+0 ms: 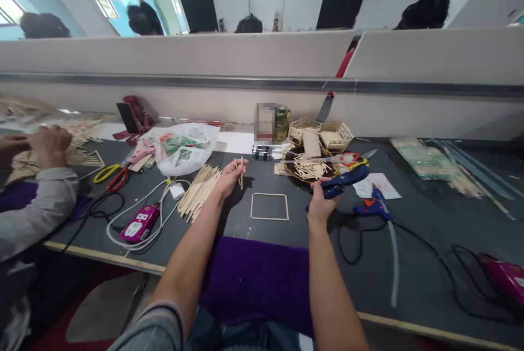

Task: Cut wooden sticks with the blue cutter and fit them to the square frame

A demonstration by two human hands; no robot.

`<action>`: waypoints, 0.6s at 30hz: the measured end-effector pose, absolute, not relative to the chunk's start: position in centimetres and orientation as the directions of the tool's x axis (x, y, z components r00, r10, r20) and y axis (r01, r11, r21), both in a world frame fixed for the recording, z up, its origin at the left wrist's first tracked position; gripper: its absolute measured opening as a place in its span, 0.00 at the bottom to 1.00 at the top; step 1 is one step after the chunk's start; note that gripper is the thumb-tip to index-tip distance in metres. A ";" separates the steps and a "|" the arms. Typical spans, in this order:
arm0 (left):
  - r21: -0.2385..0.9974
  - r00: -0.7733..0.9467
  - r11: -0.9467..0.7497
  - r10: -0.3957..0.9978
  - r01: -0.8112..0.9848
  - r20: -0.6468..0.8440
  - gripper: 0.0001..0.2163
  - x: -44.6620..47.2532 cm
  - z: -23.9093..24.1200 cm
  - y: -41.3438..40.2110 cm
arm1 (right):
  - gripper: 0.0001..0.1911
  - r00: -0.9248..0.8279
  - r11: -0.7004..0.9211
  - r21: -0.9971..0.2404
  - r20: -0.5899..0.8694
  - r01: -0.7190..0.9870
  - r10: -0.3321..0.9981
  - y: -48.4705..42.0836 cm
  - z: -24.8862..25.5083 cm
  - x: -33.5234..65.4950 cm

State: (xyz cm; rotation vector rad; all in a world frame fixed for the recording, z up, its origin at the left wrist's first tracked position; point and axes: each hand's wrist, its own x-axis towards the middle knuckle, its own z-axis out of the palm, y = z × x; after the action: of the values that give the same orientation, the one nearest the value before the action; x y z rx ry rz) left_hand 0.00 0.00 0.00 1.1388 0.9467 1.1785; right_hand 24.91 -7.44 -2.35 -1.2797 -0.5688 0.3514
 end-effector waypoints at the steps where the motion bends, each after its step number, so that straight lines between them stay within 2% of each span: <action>1: 0.981 0.143 0.010 0.990 -0.192 0.017 0.18 0.0 -0.2 -0.3 | 0.14 0.810 0.264 -0.962 0.206 0.065 0.550 -7.5 -2.3 24.9; 6: 0.989 0.094 0.002 0.995 -0.150 0.013 0.17 0.3 -0.9 -1.2 | 0.14 0.795 0.254 -0.964 0.209 0.071 0.570 -7.8 -2.0 24.6; 12: 0.986 0.103 -0.089 0.989 -0.143 0.104 0.18 0.6 -0.8 -1.5 | 0.14 0.780 0.229 -0.967 0.229 0.113 0.582 -8.0 -1.9 24.6; 18: 0.993 0.175 -0.058 0.982 -0.099 0.075 0.17 0.3 -0.3 -2.2 | 0.14 0.783 0.219 -0.969 0.225 0.116 0.580 -8.0 -2.0 24.7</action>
State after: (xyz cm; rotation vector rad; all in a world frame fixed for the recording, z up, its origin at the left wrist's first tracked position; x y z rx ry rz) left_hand 0.25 -2.21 -0.34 1.2681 0.9760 1.1664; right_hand 24.66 -8.04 -2.03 -1.3325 -0.6351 0.3523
